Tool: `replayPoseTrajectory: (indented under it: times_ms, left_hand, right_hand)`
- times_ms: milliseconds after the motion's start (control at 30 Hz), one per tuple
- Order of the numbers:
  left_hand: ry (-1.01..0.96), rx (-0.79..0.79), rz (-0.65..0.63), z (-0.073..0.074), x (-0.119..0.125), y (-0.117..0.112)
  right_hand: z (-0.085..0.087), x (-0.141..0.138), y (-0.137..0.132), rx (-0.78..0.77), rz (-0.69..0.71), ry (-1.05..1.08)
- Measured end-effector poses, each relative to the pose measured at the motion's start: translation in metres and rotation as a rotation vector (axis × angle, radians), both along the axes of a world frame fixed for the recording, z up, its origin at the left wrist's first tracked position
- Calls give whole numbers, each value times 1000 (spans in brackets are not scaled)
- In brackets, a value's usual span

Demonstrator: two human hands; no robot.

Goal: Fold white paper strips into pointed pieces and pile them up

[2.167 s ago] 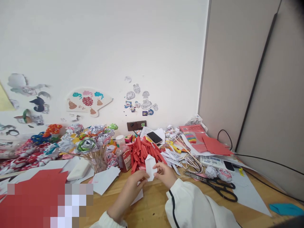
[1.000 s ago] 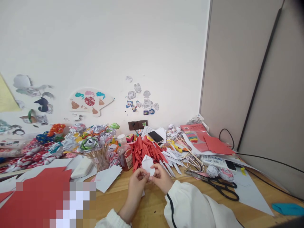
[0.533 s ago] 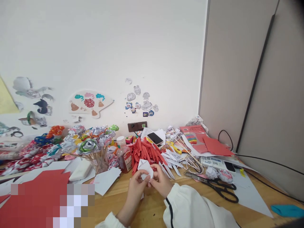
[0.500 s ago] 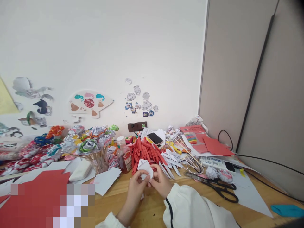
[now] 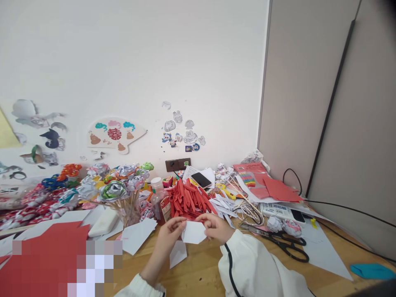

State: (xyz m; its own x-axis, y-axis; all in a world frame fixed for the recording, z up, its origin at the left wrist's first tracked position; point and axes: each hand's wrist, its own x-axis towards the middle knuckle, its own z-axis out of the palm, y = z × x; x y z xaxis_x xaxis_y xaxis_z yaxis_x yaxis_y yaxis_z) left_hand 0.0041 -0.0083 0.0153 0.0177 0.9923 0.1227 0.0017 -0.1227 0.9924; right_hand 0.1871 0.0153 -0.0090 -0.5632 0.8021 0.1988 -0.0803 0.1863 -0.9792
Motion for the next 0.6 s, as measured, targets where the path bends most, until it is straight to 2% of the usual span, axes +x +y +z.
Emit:
replayPoseTrajectory:
  times_ms: [167,300,500,600]
  left_hand:
    - [31,-84,-49,-4,3,0]
    - [-4,-154,-109,-3,2,0]
    - [30,-152,-71,-3,1,0]
    - [28,-138,-94,-2,2,-1]
  right_hand:
    - [1,1,4,13,-226,12]
    - [-2,1,7,40,-326,-6]
    - [-20,-2,15,37,-259,-6]
    - [-22,-4,15,-16,-211,33]
